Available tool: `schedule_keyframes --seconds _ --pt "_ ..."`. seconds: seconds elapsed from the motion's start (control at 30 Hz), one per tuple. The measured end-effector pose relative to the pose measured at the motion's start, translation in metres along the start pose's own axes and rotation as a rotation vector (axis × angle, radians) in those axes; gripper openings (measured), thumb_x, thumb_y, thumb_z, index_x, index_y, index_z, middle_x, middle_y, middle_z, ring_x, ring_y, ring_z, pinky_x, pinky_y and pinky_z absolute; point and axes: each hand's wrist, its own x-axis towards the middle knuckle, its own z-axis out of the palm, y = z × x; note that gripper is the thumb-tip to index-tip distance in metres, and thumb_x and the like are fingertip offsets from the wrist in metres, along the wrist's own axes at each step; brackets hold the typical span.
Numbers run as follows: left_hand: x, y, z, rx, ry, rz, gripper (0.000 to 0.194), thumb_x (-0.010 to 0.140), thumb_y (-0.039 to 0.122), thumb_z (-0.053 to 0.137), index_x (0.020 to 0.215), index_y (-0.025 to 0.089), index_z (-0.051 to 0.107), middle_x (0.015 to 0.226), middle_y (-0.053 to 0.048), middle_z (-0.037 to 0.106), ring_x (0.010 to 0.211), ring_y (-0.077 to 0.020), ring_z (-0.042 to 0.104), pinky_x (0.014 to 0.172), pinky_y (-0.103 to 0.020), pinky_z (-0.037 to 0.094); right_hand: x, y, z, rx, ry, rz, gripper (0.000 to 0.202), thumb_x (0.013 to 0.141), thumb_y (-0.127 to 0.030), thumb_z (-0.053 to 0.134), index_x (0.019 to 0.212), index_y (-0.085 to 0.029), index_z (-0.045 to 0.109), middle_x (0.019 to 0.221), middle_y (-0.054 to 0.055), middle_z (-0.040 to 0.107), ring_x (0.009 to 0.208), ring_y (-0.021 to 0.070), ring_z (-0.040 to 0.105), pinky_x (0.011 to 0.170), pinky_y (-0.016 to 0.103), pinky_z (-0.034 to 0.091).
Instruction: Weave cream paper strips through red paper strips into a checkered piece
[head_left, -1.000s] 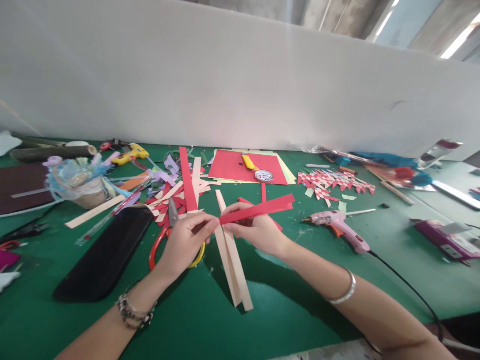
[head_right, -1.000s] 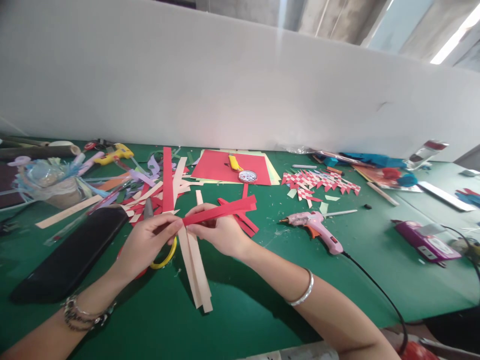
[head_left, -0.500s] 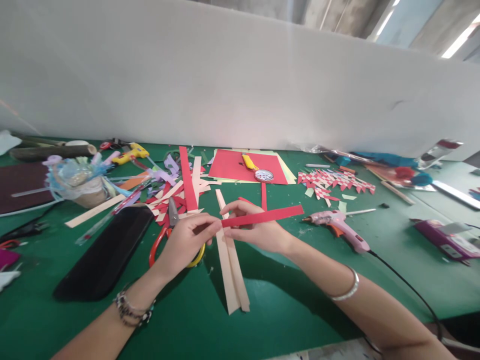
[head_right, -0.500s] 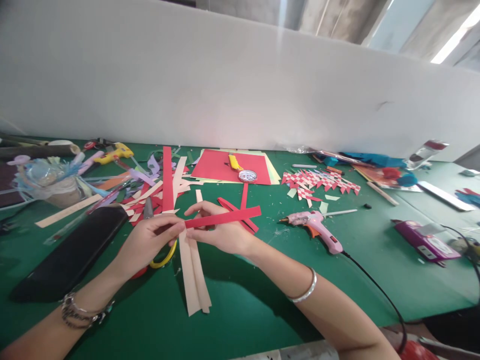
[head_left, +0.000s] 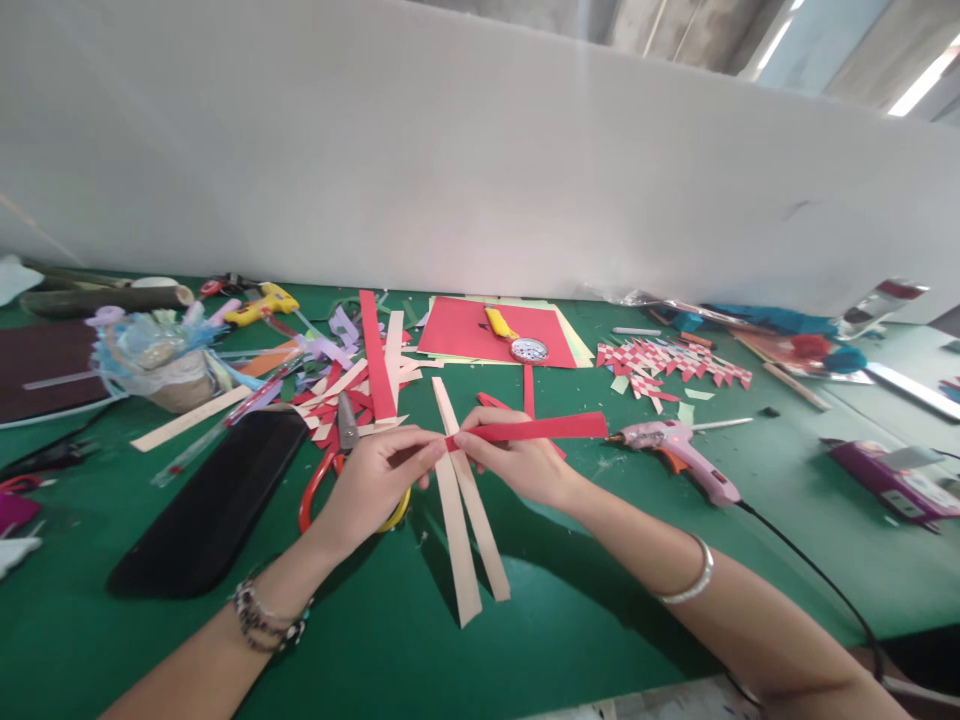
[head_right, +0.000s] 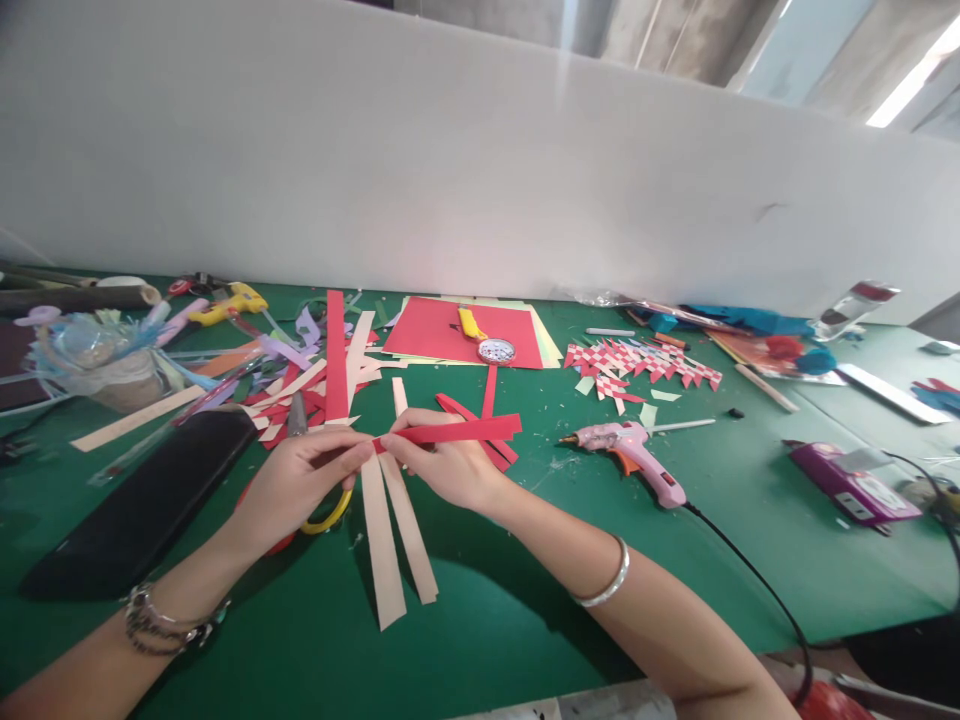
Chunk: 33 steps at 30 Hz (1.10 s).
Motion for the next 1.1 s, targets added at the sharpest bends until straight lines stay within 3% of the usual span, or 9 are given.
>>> schedule_keyframes --seconds 0.37,0.6,0.8,0.93,1.1 --pt "-0.001 0.0 0.002 -0.1 0.027 -0.063 0.029 0.082 0.044 0.057 0.086 0.019 0.072 0.057 0.002 0.053 0.051 -0.0108 0.046 0.048 -0.02 0.039 0.0 0.002 0.004 0.031 0.087 -0.05 0.018 0.084 -0.027 0.054 0.067 -0.019 0.054 0.062 -0.004 0.052 0.057 0.0095 0.047 0.062 0.026 0.042" --pt "0.001 0.0 0.003 -0.077 0.105 -0.018 0.029 0.079 0.045 0.06 0.069 0.018 0.066 0.066 0.0 0.058 0.059 -0.0128 0.053 0.052 -0.02 0.044 0.001 0.0 0.004 0.024 0.101 -0.022 0.014 0.082 -0.026 0.057 0.069 -0.02 0.055 0.066 -0.003 0.056 0.059 0.0103 0.051 0.065 0.028 0.045" --pt "0.001 0.0 0.002 -0.022 0.066 -0.044 0.031 0.079 0.048 0.059 0.076 0.019 0.069 0.065 -0.001 0.062 0.06 -0.0154 0.057 0.057 -0.023 0.048 0.001 0.007 0.007 0.162 0.091 -0.006 0.012 0.081 -0.03 0.058 0.074 -0.02 0.059 0.075 -0.001 0.059 0.062 0.0104 0.054 0.059 0.025 0.047" --pt "0.001 -0.002 0.002 -0.061 0.05 -0.052 0.03 0.077 0.048 0.061 0.077 0.019 0.069 0.073 -0.003 0.067 0.067 -0.0175 0.061 0.06 -0.024 0.05 0.002 0.009 0.006 0.107 0.113 -0.008 0.014 0.081 -0.03 0.059 0.071 -0.02 0.059 0.072 -0.001 0.06 0.062 0.0107 0.055 0.065 0.028 0.048" --pt "0.002 -0.001 0.0 0.047 0.046 0.028 0.04 0.086 0.046 0.047 0.062 0.018 0.063 0.058 -0.001 0.06 0.058 -0.0151 0.056 0.057 -0.023 0.045 0.001 0.005 0.004 0.032 0.079 -0.049 0.012 0.081 -0.027 0.06 0.071 -0.019 0.061 0.074 -0.001 0.063 0.069 0.0125 0.057 0.071 0.029 0.047"
